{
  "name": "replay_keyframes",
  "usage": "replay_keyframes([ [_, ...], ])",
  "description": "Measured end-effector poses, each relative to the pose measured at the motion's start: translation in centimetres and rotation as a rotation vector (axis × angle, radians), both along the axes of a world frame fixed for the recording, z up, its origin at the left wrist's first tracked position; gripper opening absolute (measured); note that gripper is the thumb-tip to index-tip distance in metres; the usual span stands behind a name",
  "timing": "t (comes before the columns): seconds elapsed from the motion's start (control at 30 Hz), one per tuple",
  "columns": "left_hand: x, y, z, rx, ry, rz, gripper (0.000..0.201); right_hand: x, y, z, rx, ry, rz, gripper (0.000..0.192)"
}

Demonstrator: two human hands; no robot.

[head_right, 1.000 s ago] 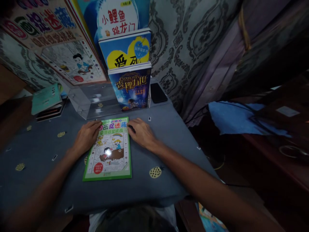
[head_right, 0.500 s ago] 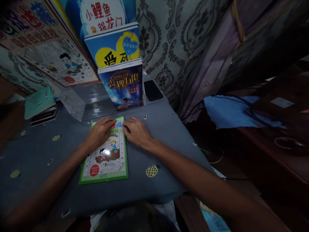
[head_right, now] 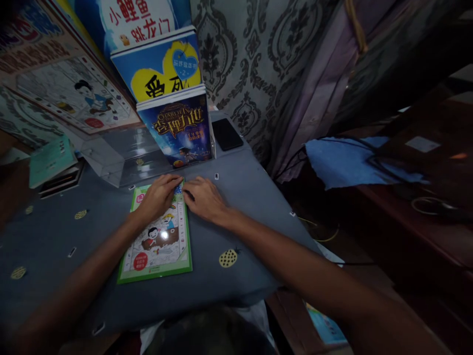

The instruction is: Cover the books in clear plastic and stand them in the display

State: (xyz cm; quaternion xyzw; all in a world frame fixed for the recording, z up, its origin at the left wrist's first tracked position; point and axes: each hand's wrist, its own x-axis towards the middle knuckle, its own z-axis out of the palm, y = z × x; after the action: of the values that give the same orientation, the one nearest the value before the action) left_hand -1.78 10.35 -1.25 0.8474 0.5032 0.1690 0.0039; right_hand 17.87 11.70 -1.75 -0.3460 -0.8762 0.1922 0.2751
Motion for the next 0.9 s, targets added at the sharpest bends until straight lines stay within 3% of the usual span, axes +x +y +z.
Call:
replay_keyframes([
  [0.9,-0.7,0.1,-0.4,-0.028,-0.015,-0.04,0.047,0.6,1.1,-0.4,0.047,-0.119,0.077,0.035],
])
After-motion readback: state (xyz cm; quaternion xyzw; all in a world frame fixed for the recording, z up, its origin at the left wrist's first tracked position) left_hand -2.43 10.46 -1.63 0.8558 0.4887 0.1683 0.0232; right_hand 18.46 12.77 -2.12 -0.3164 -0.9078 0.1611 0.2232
